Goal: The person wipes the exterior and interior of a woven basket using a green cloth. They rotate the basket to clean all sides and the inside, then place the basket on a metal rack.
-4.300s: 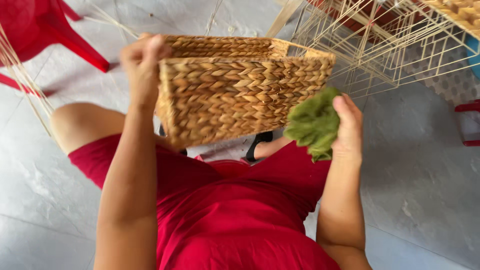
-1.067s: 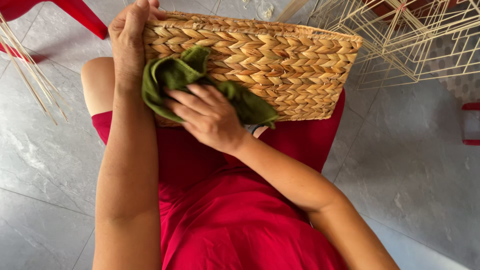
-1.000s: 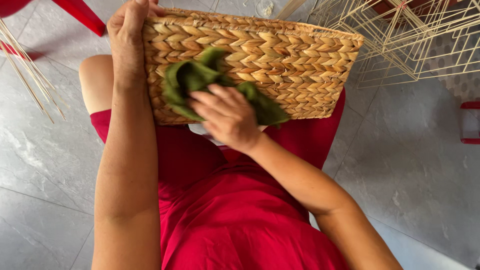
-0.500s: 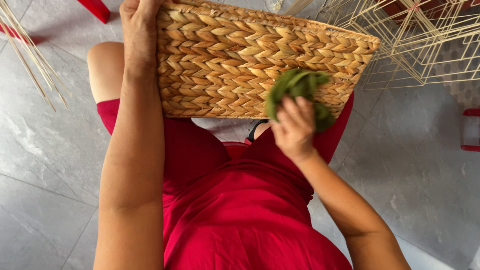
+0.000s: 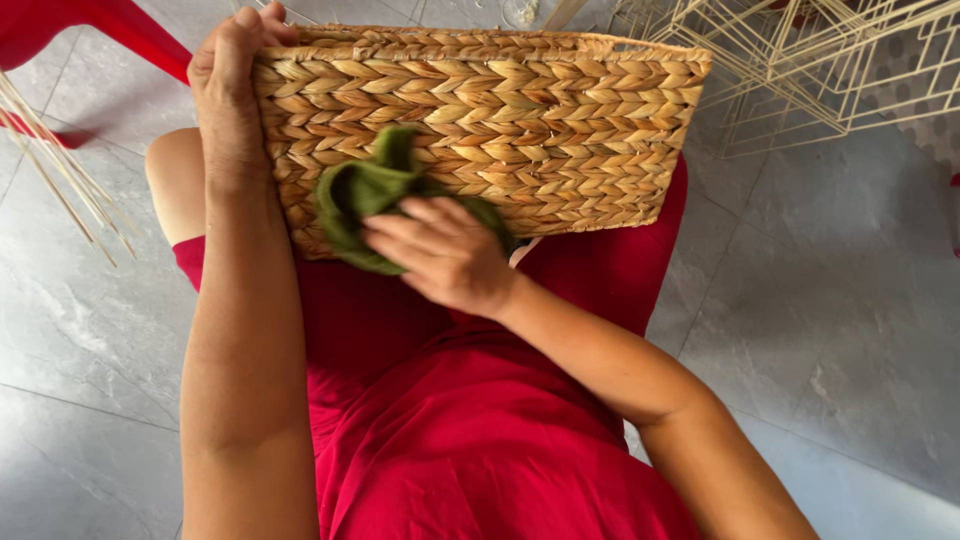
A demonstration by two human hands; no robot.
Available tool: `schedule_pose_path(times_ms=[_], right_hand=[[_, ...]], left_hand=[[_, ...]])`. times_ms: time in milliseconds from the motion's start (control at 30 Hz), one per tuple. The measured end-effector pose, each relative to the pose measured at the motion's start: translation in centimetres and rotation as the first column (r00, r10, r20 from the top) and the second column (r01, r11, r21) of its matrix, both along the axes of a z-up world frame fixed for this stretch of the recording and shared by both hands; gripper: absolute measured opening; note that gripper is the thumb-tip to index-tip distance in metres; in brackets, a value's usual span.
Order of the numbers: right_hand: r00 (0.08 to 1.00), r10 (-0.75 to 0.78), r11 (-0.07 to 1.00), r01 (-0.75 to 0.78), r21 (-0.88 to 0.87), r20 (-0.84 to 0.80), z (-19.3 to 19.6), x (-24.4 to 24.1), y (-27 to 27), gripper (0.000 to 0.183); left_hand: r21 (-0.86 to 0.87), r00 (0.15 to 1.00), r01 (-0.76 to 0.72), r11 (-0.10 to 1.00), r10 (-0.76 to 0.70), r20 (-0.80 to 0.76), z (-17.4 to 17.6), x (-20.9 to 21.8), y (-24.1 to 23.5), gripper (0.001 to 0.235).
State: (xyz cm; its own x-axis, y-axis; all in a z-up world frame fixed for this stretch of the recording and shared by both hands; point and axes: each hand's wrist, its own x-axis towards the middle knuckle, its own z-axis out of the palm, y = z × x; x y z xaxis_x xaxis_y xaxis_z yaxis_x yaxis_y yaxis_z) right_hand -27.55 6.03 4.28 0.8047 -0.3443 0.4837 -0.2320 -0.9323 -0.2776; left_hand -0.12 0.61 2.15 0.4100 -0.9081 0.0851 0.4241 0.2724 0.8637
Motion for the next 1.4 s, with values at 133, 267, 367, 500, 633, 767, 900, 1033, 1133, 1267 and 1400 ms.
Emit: schedule_pose_path(times_ms=[133, 267, 367, 500, 633, 767, 900, 1033, 1133, 1267, 1400], right_hand=[[0.985, -0.175, 0.979, 0.172, -0.112, -0.016, -0.5, -9.4, -2.3, 0.034], [0.905, -0.425, 0.903, 0.426, -0.050, 0.033, 0.2, -16.6, -4.1, 0.034], [0.807, -0.584, 0.811, 0.583, 0.036, 0.085, 0.6, -16.8, -3.7, 0.042], [0.740, -0.651, 0.757, 0.618, 0.213, 0.168, 0.5, -10.4, -2.6, 0.030], [0.846, -0.528, 0.847, 0.518, 0.121, 0.073, 1.7, -3.2, -2.1, 0.037], [0.962, -0.268, 0.963, 0.269, 0.013, -0.059, 3.2, 0.3, -3.1, 0.046], [0.949, -0.315, 0.946, 0.312, -0.092, -0.026, 2.7, -2.2, -5.4, 0.048], [0.794, -0.607, 0.779, 0.602, -0.173, 0.031, 1.5, -9.2, -8.9, 0.048], [0.698, -0.712, 0.692, 0.716, -0.092, 0.081, 2.5, -14.4, -10.8, 0.051], [0.673, -0.733, 0.678, 0.734, 0.026, 0.101, 2.9, -15.0, -10.2, 0.051], [0.792, -0.609, 0.792, 0.610, -0.017, 0.046, 0.6, -8.5, -8.0, 0.041]], left_hand=[[-0.017, 1.000, 0.003, 1.000, -0.002, 0.018, -0.5, 0.4, -0.6, 0.031], [-0.036, 0.999, -0.001, 0.999, 0.002, 0.044, -1.0, 0.3, -0.3, 0.031], [-0.046, 1.000, -0.002, 0.999, 0.002, 0.013, -1.1, 0.3, -0.6, 0.030], [-0.037, 1.000, -0.006, 0.999, 0.007, 0.024, -1.4, 0.6, -0.7, 0.030], [-0.029, 0.999, -0.009, 1.000, 0.010, 0.044, -1.0, 0.9, -0.4, 0.031], [0.020, 0.998, -0.032, 0.999, 0.031, 0.046, -0.6, 0.7, 0.0, 0.033], [0.009, 0.993, -0.024, 1.000, 0.023, 0.114, -0.6, 0.8, -0.4, 0.036], [-0.007, 0.998, -0.018, 1.000, 0.019, 0.057, -1.2, 0.5, -0.3, 0.033], [-0.005, 0.999, -0.030, 1.000, 0.030, 0.034, -1.4, 0.4, -0.7, 0.033], [0.009, 0.999, -0.040, 0.999, 0.040, 0.035, -1.3, 0.3, -1.3, 0.033], [-0.022, 1.000, -0.023, 0.999, 0.023, 0.011, -1.6, 0.2, -0.9, 0.034]])
